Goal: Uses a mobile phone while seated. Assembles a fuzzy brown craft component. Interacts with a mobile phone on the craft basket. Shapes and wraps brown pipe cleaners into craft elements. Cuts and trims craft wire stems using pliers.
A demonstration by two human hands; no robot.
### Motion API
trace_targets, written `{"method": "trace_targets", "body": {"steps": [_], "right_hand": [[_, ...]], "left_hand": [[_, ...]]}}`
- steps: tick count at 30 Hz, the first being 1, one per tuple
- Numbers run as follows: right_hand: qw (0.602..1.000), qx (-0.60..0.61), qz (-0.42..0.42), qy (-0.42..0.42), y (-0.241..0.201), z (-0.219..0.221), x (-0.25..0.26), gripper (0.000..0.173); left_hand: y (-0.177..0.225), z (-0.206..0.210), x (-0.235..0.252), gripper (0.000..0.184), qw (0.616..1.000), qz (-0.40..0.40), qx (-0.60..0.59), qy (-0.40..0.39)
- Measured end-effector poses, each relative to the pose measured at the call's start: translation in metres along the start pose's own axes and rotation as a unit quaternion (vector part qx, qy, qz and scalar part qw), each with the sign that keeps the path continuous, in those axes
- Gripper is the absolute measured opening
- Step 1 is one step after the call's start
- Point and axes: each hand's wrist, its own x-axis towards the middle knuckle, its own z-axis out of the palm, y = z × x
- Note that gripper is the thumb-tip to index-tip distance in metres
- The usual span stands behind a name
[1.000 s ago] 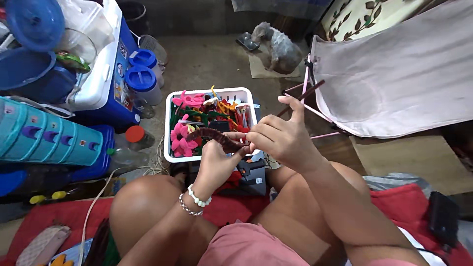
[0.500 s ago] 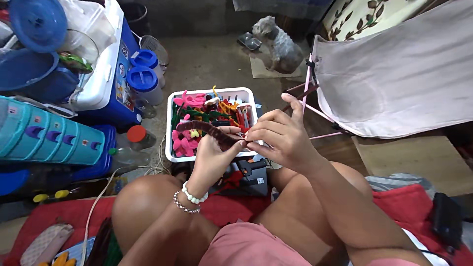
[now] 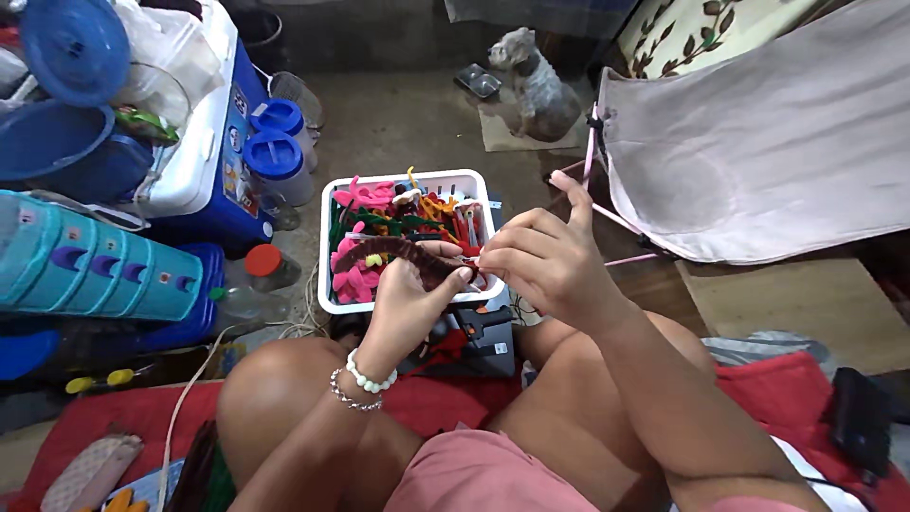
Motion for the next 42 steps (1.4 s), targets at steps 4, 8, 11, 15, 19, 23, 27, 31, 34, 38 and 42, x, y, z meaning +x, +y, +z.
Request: {"method": "trace_targets", "body": {"steps": [4, 8, 11, 15, 19, 23, 27, 31, 34, 38, 42], "right_hand": [[1.0, 0.015, 0.008, 0.0, -0.002, 0.001, -0.001, 0.012], [1.0, 0.016, 0.014, 0.003, -0.005, 0.003, 0.0, 0.011], [1.0, 0.01, 0.013, 0.001, -0.007, 0.004, 0.0, 0.011], [1.0, -0.001, 0.016, 0.007, -0.011, 0.008, 0.0, 0.012], [0.999, -0.02, 0.033, 0.024, -0.016, 0.014, -0.001, 0.012], [0.998, -0.003, 0.059, 0.017, -0.018, 0.016, -0.001, 0.01], [0.998, 0.001, 0.061, 0.024, -0.02, 0.019, -0.002, 0.01], [0.999, -0.016, 0.04, 0.02, -0.022, 0.022, -0.002, 0.011], [0.999, -0.022, 0.039, 0.018, -0.023, 0.024, -0.003, 0.012], [0.993, -0.001, 0.105, 0.058, -0.031, 0.03, -0.004, 0.014], [0.977, 0.083, 0.174, 0.088, -0.039, 0.032, -0.004, 0.013]], "left_hand": [[-0.002, -0.001, 0.0, 0.026, 0.999, 0.02, 0.027, 0.004], [0.0, -0.003, 0.001, 0.027, 0.999, 0.021, 0.048, 0.002], [0.002, -0.005, 0.001, 0.027, 0.998, 0.017, 0.053, -0.006], [0.001, -0.006, 0.001, 0.025, 0.997, 0.022, 0.075, -0.006], [0.002, -0.007, 0.001, 0.025, 0.994, 0.034, 0.103, 0.004], [0.0, -0.007, 0.001, 0.026, 0.987, 0.068, 0.144, 0.016], [0.0, -0.007, 0.001, 0.026, 0.983, 0.083, 0.164, 0.017], [0.0, -0.008, 0.0, 0.024, 0.976, 0.095, 0.198, 0.004], [0.002, -0.011, 0.0, 0.022, 0.968, 0.099, 0.229, -0.002], [0.002, -0.01, -0.001, 0.023, 0.972, 0.102, 0.211, 0.033], [0.001, -0.006, 0.001, 0.027, 0.976, 0.108, 0.166, 0.087]]}}
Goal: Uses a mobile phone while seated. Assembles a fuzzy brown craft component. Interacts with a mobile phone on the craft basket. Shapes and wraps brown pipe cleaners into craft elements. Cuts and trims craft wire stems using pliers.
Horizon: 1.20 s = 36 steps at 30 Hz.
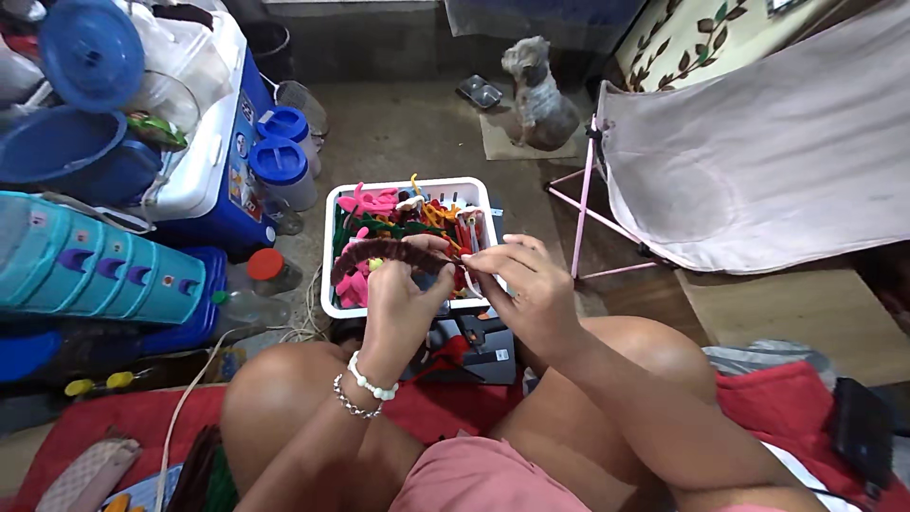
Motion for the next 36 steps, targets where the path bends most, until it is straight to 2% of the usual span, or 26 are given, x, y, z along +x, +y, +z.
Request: {"method": "trace_targets", "body": {"steps": [4, 10, 15, 18, 23, 29, 33, 36], "right_hand": [[0.995, 0.091, 0.045, 0.018, -0.003, 0.005, -0.002, 0.013], [0.984, 0.158, 0.075, 0.028, -0.011, 0.012, -0.006, 0.015], [0.972, 0.213, 0.099, 0.029, -0.016, 0.024, -0.011, 0.022], [0.97, 0.222, 0.099, 0.025, -0.014, 0.023, -0.009, 0.025], [0.975, 0.205, 0.075, 0.048, -0.011, 0.026, -0.011, 0.027], [0.984, 0.166, 0.059, 0.036, -0.01, 0.025, -0.007, 0.026], [0.98, 0.185, 0.077, 0.017, -0.009, 0.027, -0.008, 0.025], [0.987, 0.145, 0.065, -0.004, -0.004, 0.024, -0.004, 0.023]], "left_hand": [[0.002, 0.007, -0.003, 0.029, 0.997, -0.001, -0.059, 0.051], [0.003, 0.019, -0.006, 0.031, 0.979, -0.024, -0.173, 0.107], [0.007, 0.028, -0.008, 0.031, 0.933, -0.12, -0.304, 0.152], [0.008, 0.028, -0.008, 0.028, 0.912, -0.153, -0.349, 0.153], [0.009, 0.028, -0.01, 0.029, 0.912, -0.142, -0.353, 0.152], [0.007, 0.025, -0.006, 0.033, 0.916, -0.143, -0.343, 0.154], [0.003, 0.025, -0.007, 0.031, 0.91, -0.159, -0.349, 0.157], [0.005, 0.027, -0.003, 0.021, 0.894, -0.202, -0.363, 0.168]]}}
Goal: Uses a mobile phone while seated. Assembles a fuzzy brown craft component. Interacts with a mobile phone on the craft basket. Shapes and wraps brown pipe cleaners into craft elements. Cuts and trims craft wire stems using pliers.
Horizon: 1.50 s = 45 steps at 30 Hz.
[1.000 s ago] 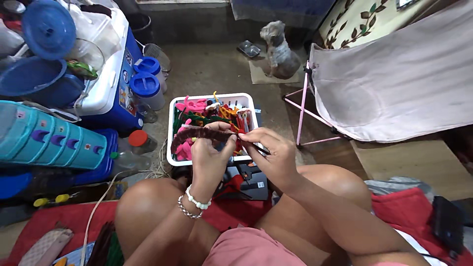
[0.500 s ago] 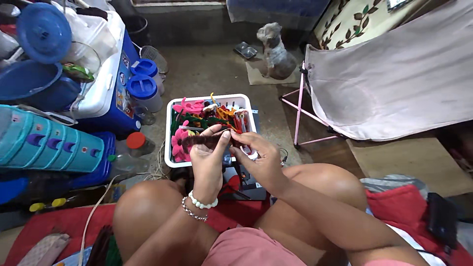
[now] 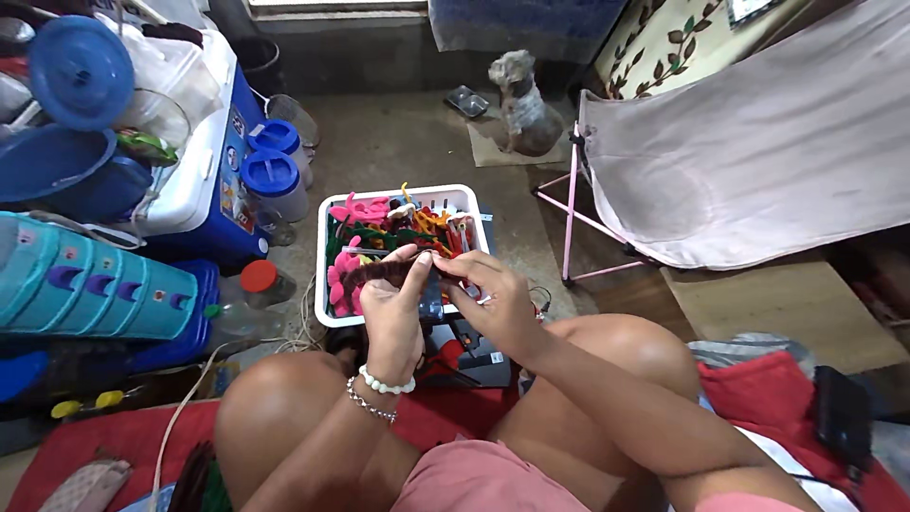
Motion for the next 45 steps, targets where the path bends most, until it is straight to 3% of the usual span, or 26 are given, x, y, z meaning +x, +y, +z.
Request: {"method": "trace_targets", "body": {"steps": [8, 31, 39, 45], "right_hand": [[0.992, -0.114, -0.03, 0.036, 0.003, -0.002, 0.002, 0.008], [0.985, -0.15, -0.058, 0.056, -0.005, -0.001, 0.007, 0.007], [0.984, -0.16, -0.084, -0.001, -0.002, -0.011, 0.012, 0.007], [0.962, -0.216, -0.15, -0.07, 0.004, -0.032, 0.022, 0.01]], "left_hand": [[-0.001, 0.009, -0.002, 0.018, 0.995, -0.088, -0.046, 0.031], [0.004, 0.009, -0.01, 0.018, 0.996, -0.067, -0.056, 0.028], [0.0, 0.008, -0.011, 0.021, 0.999, -0.045, -0.003, 0.007], [-0.001, 0.004, -0.008, 0.021, 0.998, -0.026, 0.044, -0.03]]}}
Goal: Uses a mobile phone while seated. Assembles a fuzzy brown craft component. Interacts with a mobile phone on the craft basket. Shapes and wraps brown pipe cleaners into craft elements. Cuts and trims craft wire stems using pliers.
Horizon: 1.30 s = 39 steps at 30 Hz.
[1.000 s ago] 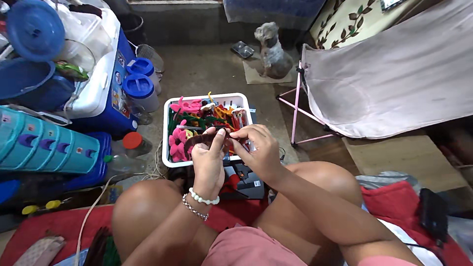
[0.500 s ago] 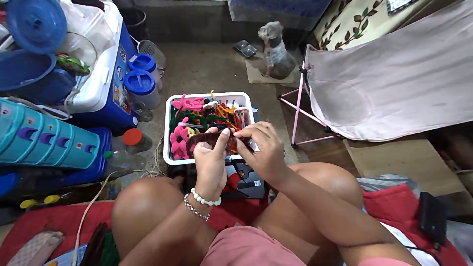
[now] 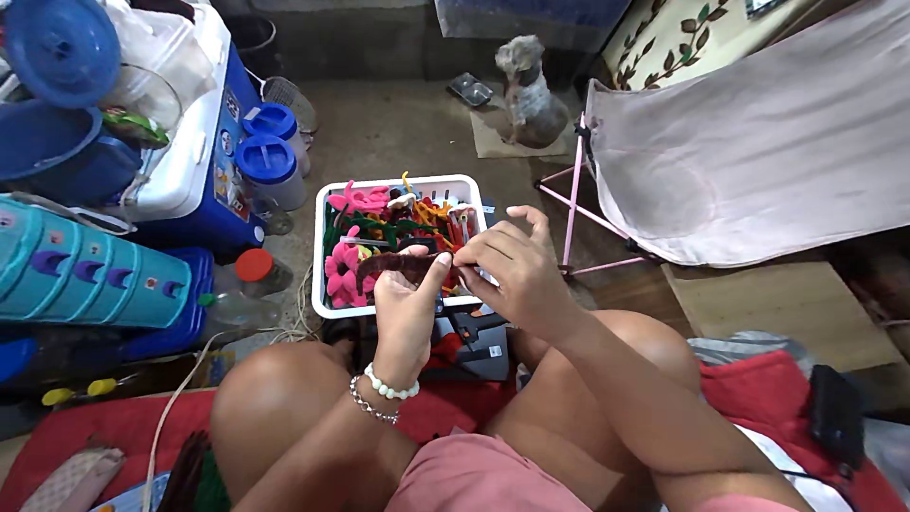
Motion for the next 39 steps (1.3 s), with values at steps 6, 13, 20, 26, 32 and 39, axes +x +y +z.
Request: {"method": "trace_targets", "body": {"steps": [6, 13, 20, 26, 32, 39], "right_hand": [[1.0, -0.025, -0.009, 0.009, 0.008, -0.014, 0.003, 0.013], [0.995, -0.076, -0.07, -0.012, 0.015, -0.02, 0.002, 0.007], [0.994, -0.055, -0.08, -0.047, 0.026, -0.028, -0.001, 0.012], [0.995, -0.012, -0.072, -0.063, 0.027, -0.029, -0.002, 0.012], [0.995, 0.025, -0.069, -0.072, 0.028, -0.032, -0.001, 0.015], [0.996, 0.013, -0.071, -0.061, 0.028, -0.03, -0.001, 0.015]], "left_hand": [[-0.001, -0.004, 0.0, 0.024, 0.995, 0.03, 0.064, -0.066], [-0.011, -0.014, 0.007, 0.021, 0.959, 0.099, 0.214, -0.157], [-0.003, -0.014, 0.008, 0.023, 0.948, 0.065, 0.234, -0.204], [0.003, -0.016, 0.007, 0.023, 0.944, 0.098, 0.24, -0.203], [0.007, -0.017, 0.006, 0.025, 0.936, 0.13, 0.262, -0.196], [0.005, -0.016, 0.006, 0.025, 0.941, 0.149, 0.246, -0.181]]}}
